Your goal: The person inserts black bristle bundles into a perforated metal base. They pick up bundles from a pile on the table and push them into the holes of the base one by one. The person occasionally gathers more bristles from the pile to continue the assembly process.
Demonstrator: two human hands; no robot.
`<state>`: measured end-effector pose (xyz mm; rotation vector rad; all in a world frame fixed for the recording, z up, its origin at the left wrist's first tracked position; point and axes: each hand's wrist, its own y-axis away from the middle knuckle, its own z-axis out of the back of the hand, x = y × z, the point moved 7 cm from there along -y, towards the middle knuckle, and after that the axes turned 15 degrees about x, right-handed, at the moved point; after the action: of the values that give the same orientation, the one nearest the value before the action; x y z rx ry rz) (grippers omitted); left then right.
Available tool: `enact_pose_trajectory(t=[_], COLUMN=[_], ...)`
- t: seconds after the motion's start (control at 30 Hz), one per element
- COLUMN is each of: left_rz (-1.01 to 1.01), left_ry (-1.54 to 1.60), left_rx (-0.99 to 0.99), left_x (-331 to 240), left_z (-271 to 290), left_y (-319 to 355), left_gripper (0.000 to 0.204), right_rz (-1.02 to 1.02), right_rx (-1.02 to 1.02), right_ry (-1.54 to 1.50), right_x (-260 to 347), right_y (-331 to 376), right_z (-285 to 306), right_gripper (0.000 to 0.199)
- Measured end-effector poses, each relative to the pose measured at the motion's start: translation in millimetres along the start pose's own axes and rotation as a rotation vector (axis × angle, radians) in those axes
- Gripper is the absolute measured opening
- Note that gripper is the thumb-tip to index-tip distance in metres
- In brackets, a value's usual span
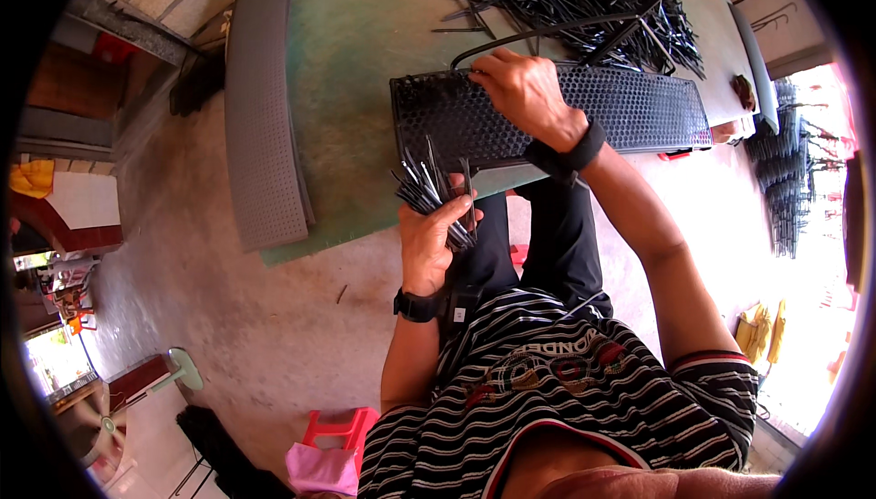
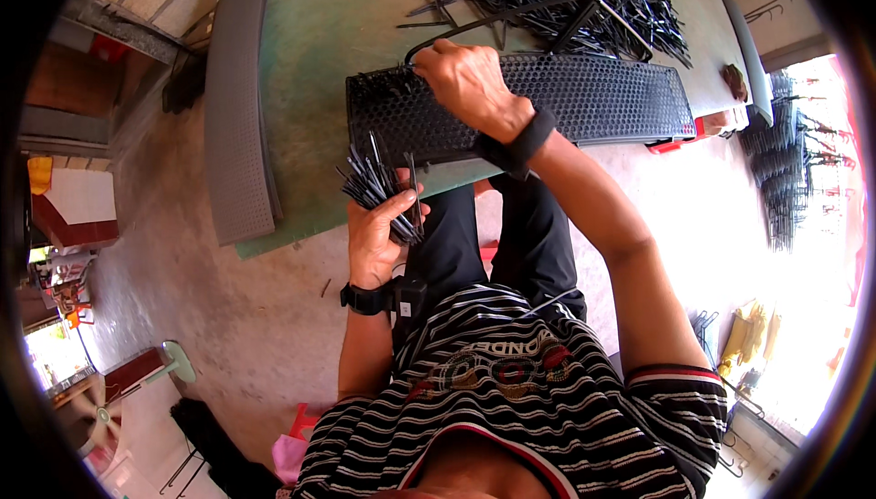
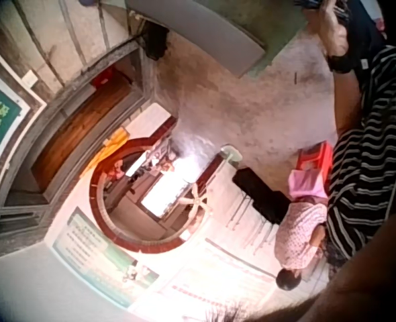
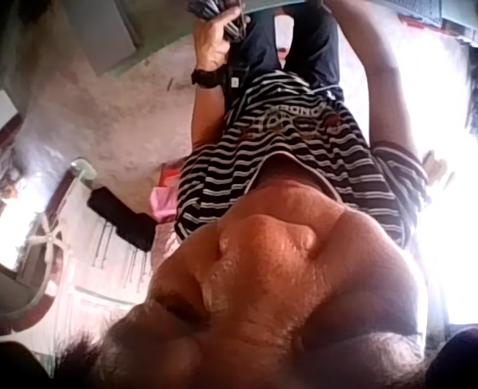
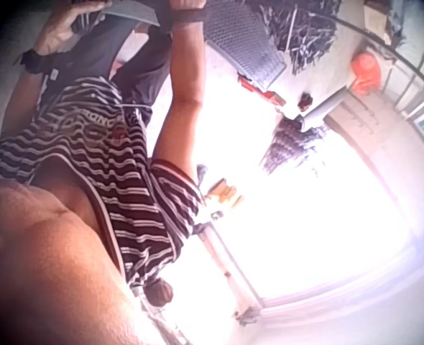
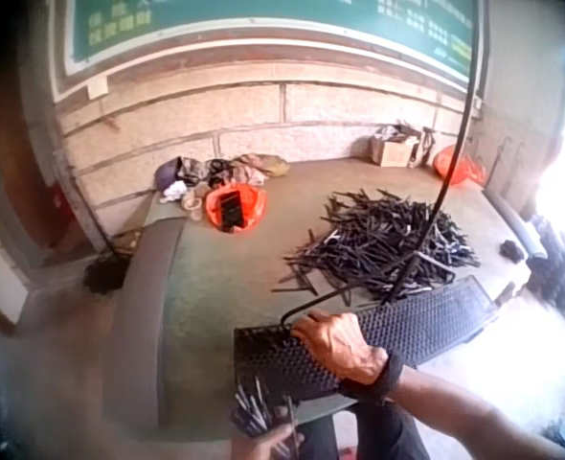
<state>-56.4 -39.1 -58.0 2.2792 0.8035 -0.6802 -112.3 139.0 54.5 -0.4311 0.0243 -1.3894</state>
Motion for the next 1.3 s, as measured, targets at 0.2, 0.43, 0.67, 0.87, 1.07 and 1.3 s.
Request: enact_pose_trajectory(t=[0.2,0.43,0.67,0.87,1.07,1.3], left_rz=[-0.04,-0.103,-0.105,-0.019,0.081,0.075], left_ry=[-0.029,-0.053,-0.162,-0.106,0.122,-0.02], left_rx=[0.03,-0.005,-0.004,0.004,0.137,0.046], left_x=[3,8,1,0,16,13], left_z=[-5,-6,-8,6,10,18], left_y=[-5,-8,-5,0,0,3], left_gripper=[0.024,0.02,0.017,0.021,0.026,0.024], right_rz=[-0.216,-0.516,-0.353,-0.464,-0.26,-0.222], right_rx=[0.558,0.446,0.413,-0.009,-0.253,-0.207], right_ry=[-0.764,-1.031,-0.79,-0.931,-0.717,-0.63], right_x=[24,24,26,-2,-11,-11], right_y=[47,69,62,47,27,18], right_z=[-42,-47,-44,-4,3,-16], right_gripper=[0.024,0.015,0.014,0.008,0.017,0.015])
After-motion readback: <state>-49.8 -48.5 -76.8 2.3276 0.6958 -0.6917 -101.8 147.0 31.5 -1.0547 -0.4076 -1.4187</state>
